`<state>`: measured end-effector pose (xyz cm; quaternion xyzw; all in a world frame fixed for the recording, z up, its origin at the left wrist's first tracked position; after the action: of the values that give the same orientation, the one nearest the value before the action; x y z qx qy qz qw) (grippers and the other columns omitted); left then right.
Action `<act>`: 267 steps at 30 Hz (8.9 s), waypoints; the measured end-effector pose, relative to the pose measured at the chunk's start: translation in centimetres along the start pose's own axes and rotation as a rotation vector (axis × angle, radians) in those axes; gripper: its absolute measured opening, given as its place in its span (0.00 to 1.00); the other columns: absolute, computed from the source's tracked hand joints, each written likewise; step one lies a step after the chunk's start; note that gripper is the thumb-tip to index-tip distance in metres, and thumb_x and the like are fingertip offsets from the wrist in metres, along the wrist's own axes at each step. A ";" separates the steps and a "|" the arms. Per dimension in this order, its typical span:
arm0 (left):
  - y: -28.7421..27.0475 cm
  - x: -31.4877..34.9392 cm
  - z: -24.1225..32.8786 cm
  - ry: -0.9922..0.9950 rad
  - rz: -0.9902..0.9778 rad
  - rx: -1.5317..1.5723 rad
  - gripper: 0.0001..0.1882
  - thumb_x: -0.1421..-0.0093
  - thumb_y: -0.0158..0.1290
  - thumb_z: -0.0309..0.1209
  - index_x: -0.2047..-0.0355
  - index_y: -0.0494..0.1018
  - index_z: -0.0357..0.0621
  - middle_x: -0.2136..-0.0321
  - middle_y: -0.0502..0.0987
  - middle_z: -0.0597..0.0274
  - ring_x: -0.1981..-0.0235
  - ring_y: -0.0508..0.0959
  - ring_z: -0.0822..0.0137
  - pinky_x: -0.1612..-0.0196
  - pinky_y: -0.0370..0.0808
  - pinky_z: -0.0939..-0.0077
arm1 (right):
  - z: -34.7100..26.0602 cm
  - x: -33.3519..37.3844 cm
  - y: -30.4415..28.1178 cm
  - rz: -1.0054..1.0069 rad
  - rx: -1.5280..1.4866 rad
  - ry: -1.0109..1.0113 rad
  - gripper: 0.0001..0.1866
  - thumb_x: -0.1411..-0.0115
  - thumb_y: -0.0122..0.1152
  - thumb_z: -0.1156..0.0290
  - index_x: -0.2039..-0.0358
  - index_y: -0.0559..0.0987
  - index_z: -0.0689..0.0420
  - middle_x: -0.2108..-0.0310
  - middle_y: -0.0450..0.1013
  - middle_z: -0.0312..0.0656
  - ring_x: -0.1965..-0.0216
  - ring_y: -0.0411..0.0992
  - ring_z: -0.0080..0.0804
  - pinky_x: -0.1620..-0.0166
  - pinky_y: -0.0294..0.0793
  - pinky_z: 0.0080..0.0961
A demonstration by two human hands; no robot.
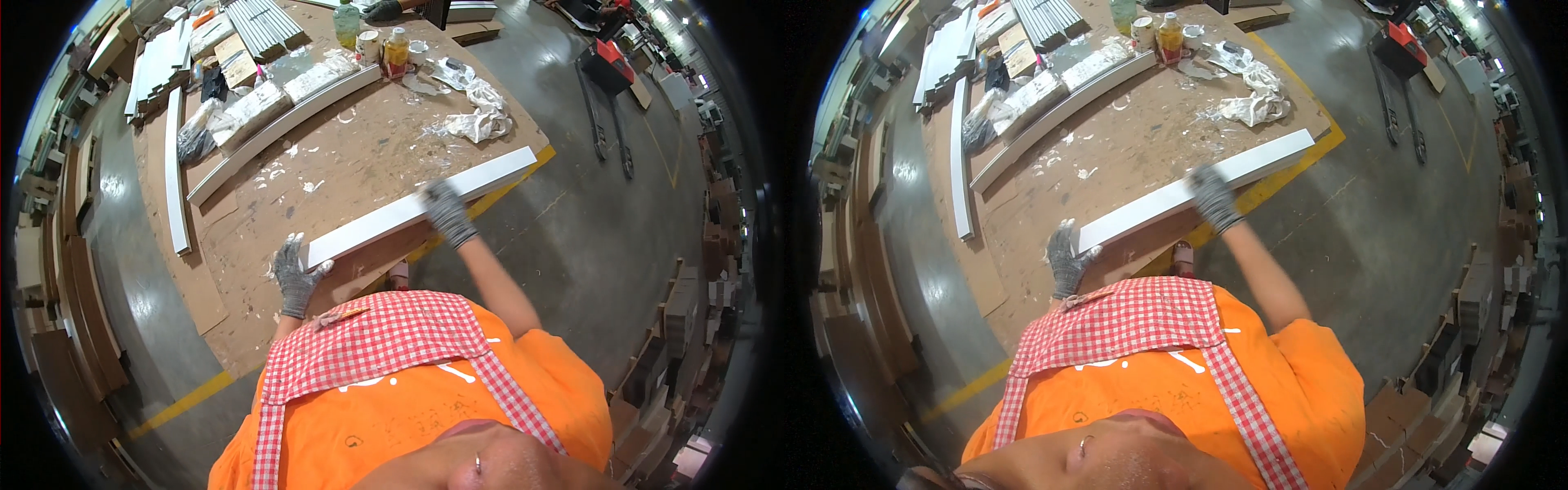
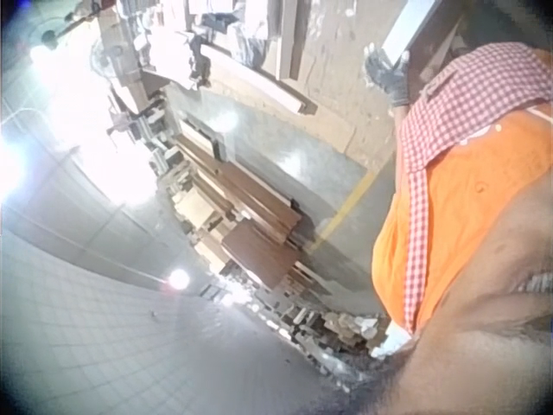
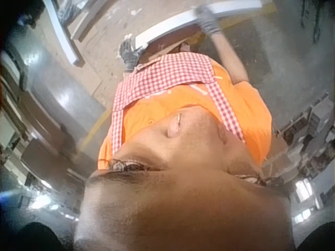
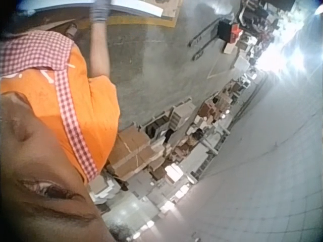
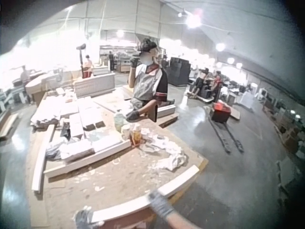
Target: The person wipes long white metal profiles with a cloth, moving along the length of each piece. They handle the profiles with gloved hands, turning them over to clean different sides and stacking them on the workbench.
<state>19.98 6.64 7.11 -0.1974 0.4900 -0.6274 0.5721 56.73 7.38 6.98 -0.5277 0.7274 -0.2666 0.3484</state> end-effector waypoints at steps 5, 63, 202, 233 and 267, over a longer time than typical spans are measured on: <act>2.9 0.2 -0.1 -0.059 -0.038 -0.185 0.24 0.44 0.53 0.45 0.49 0.69 0.49 0.51 0.69 0.58 0.47 0.65 0.56 0.42 0.57 0.58 | -8.1 2.8 3.5 -0.183 -0.056 -0.076 0.07 0.44 0.52 0.69 0.70 0.74 0.60 0.69 0.69 0.51 0.62 0.69 0.48 0.55 0.68 0.41; -0.6 -5.7 8.8 0.204 -0.412 0.003 0.23 0.48 0.54 0.35 0.51 0.70 0.48 0.68 0.72 0.51 0.64 0.72 0.52 0.60 0.70 0.60 | 2.8 -1.2 -9.1 0.934 -0.721 0.307 0.12 0.39 0.56 0.65 0.69 0.70 0.60 0.73 0.62 0.31 0.70 0.59 0.20 0.64 0.64 0.19; -1.5 -0.5 -4.4 0.215 -0.013 0.258 0.30 0.65 0.67 0.50 0.63 0.75 0.47 0.62 0.76 0.60 0.59 0.73 0.57 0.53 0.66 0.64 | -18.2 5.6 11.8 -0.337 0.223 -0.100 0.11 0.43 0.53 0.62 0.69 0.77 0.56 0.69 0.71 0.45 0.63 0.71 0.40 0.59 0.72 0.35; -1.5 0.6 -3.3 -0.290 -0.212 0.192 0.31 0.65 0.67 0.29 0.57 0.68 0.44 0.64 0.69 0.57 0.60 0.70 0.58 0.57 0.69 0.67 | 23.8 -4.9 -16.3 0.394 0.317 0.546 0.13 0.45 0.59 0.62 0.69 0.77 0.60 0.74 0.75 0.46 0.71 0.72 0.38 0.64 0.70 0.32; 1.2 -0.8 0.1 0.111 -0.227 0.124 0.37 0.60 0.65 0.52 0.53 0.70 0.47 0.53 0.73 0.59 0.51 0.71 0.55 0.45 0.63 0.58 | 39.1 -1.1 -19.4 0.757 -0.773 0.736 0.11 0.42 0.58 0.67 0.66 0.78 0.62 0.69 0.75 0.40 0.68 0.72 0.27 0.62 0.72 0.22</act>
<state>20.92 7.49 6.36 -0.1808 0.4556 -0.7272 0.4806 99.07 1.85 -2.20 -0.1966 0.9781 -0.0080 -0.0686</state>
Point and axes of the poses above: each hand's wrist, its own x-axis away from the middle knuckle, its own y-axis out of the palm, z = x × y, the point moved 7 cm from there along -x, towards the middle knuckle
